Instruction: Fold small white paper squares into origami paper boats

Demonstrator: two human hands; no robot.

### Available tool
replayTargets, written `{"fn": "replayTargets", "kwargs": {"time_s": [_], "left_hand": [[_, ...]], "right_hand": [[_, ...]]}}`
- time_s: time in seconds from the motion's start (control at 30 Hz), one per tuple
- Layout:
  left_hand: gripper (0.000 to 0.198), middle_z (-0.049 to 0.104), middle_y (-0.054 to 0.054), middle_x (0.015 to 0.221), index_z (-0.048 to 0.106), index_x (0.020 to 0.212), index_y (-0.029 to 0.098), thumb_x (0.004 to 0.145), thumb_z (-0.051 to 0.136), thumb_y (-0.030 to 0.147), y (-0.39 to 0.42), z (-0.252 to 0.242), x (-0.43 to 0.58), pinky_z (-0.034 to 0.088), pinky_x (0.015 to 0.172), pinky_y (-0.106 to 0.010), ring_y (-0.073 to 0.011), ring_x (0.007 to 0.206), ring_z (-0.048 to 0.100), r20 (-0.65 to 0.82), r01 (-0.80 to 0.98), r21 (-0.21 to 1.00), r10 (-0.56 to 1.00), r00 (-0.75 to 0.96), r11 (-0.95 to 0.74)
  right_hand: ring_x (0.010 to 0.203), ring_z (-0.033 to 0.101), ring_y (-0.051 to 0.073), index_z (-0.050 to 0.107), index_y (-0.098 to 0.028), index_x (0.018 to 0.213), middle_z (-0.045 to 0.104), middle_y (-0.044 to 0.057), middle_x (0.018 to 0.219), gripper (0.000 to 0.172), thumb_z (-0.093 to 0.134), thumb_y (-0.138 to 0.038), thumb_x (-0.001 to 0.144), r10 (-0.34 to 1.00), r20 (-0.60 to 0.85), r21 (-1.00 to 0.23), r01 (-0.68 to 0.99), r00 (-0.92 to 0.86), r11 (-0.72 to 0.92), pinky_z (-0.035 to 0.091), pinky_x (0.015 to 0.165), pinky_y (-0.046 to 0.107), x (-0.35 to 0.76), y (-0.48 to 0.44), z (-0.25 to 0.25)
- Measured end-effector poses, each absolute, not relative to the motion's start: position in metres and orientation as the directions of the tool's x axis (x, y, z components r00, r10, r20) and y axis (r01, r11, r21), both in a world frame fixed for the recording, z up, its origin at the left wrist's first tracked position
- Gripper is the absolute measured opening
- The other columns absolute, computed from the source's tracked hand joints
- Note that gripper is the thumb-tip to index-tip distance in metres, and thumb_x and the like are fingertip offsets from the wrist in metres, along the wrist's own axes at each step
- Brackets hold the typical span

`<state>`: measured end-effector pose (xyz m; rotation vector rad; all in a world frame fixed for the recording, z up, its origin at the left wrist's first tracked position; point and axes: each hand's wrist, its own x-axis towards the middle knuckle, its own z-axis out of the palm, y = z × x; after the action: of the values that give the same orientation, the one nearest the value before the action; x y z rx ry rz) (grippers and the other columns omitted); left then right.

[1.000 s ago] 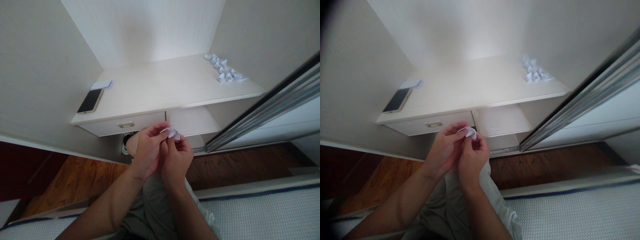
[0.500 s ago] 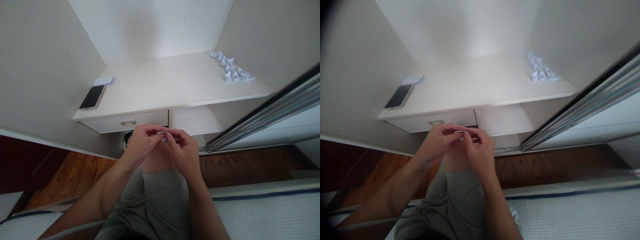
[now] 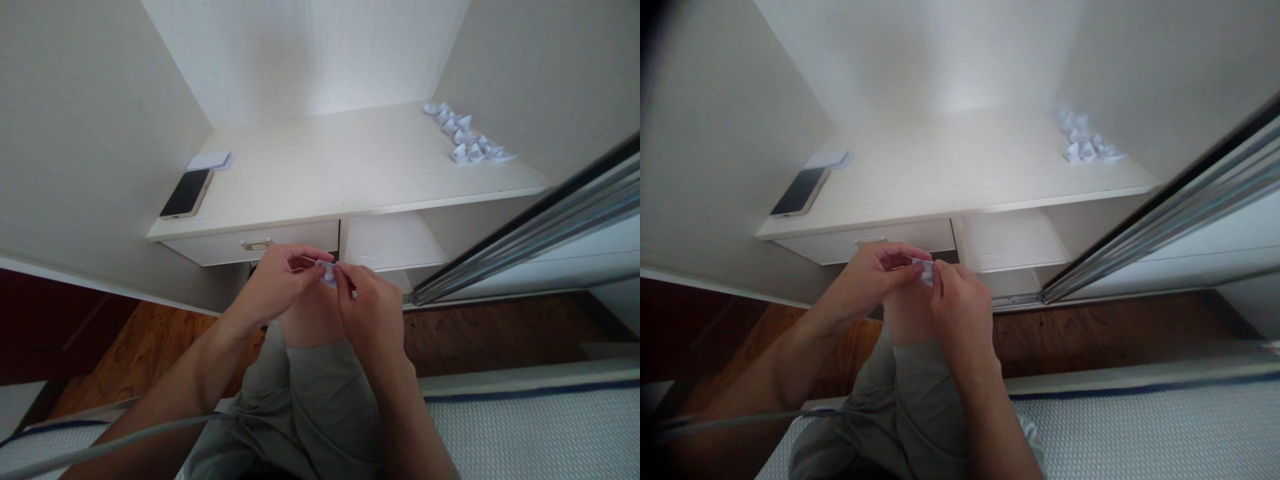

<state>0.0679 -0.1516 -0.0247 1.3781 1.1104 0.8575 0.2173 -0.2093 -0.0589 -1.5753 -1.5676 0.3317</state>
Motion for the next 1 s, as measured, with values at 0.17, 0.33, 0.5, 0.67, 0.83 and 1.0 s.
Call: {"fn": "replayTargets", "kwargs": {"time_s": [0.17, 0.33, 0.5, 0.67, 0.83, 1.0], "left_hand": [[0.017, 0.08, -0.011, 0.094, 0.084, 0.094, 0.02, 0.077, 0.081, 0.018, -0.152, -0.011, 0.059, 0.058, 0.077, -0.032, -0.0245, 0.085, 0.075, -0.032, 0.135, 0.99, 0.876, 0.481, -0.038], [0.022, 0.079, -0.015, 0.1, 0.083, 0.103, 0.02, 0.083, 0.075, 0.017, -0.153, 0.003, 0.05, 0.058, 0.086, -0.041, -0.0309, 0.093, 0.075, -0.106, 0.235, 0.969, 0.741, 0.663, -0.072], [0.015, 0.079, -0.015, 0.1, 0.081, 0.1, 0.019, 0.086, 0.074, 0.02, -0.154, -0.003, 0.05, 0.058, 0.086, -0.04, -0.0292, 0.092, 0.076, -0.105, 0.196, 0.98, 0.75, 0.653, -0.033], [0.014, 0.08, -0.014, 0.099, 0.081, 0.096, 0.018, 0.084, 0.08, 0.023, -0.156, -0.012, 0.05, 0.059, 0.079, -0.035, -0.0258, 0.088, 0.075, -0.112, 0.158, 0.987, 0.796, 0.595, 0.021], [0.016, 0.079, -0.015, 0.096, 0.08, 0.093, 0.016, 0.081, 0.083, 0.026, -0.158, -0.013, 0.053, 0.06, 0.076, -0.033, -0.0238, 0.083, 0.075, -0.095, 0.128, 0.991, 0.83, 0.55, 0.029], [0.018, 0.079, -0.011, 0.097, 0.077, 0.096, 0.015, 0.083, 0.083, 0.027, -0.158, -0.015, 0.052, 0.06, 0.081, -0.032, -0.0209, 0.088, 0.075, -0.081, 0.134, 0.991, 0.81, 0.581, 0.002]], "right_hand": [[0.066, 0.071, 0.019, 0.068, -0.022, 0.093, 0.077, 0.002, 0.076, 0.007, 0.067, -0.028, 0.092, 0.981, 0.125, -0.965, 0.249, 0.148, 0.086, 0.049, 0.06, 0.028, 0.231, -0.206, -0.057], [0.067, 0.064, 0.014, 0.066, -0.021, 0.085, 0.072, -0.002, 0.075, 0.004, 0.068, -0.022, 0.089, 0.993, 0.072, -0.989, 0.12, -0.099, 0.083, 0.047, 0.06, 0.024, 0.249, -0.204, -0.053], [0.07, 0.064, 0.014, 0.072, -0.02, 0.092, 0.074, 0.0, 0.082, 0.01, 0.065, -0.026, 0.093, 0.985, 0.086, -0.994, 0.052, -0.15, 0.095, 0.048, 0.063, 0.025, 0.252, -0.21, -0.048], [0.066, 0.062, 0.014, 0.076, -0.019, 0.092, 0.075, 0.001, 0.079, 0.018, 0.078, -0.036, 0.086, 0.989, 0.087, -0.985, 0.139, -0.115, 0.103, 0.046, 0.059, 0.025, 0.249, -0.214, -0.048], [0.072, 0.069, 0.018, 0.08, -0.019, 0.094, 0.08, 0.004, 0.084, 0.02, 0.072, -0.038, 0.092, 0.995, 0.069, -0.982, 0.171, -0.067, 0.08, 0.05, 0.065, 0.029, 0.243, -0.211, -0.052], [0.074, 0.069, 0.019, 0.077, -0.017, 0.088, 0.078, 0.006, 0.083, 0.019, 0.073, -0.036, 0.089, 0.999, 0.012, -1.0, 0.016, -0.038, 0.013, 0.051, 0.067, 0.029, 0.237, -0.209, -0.059]]}}
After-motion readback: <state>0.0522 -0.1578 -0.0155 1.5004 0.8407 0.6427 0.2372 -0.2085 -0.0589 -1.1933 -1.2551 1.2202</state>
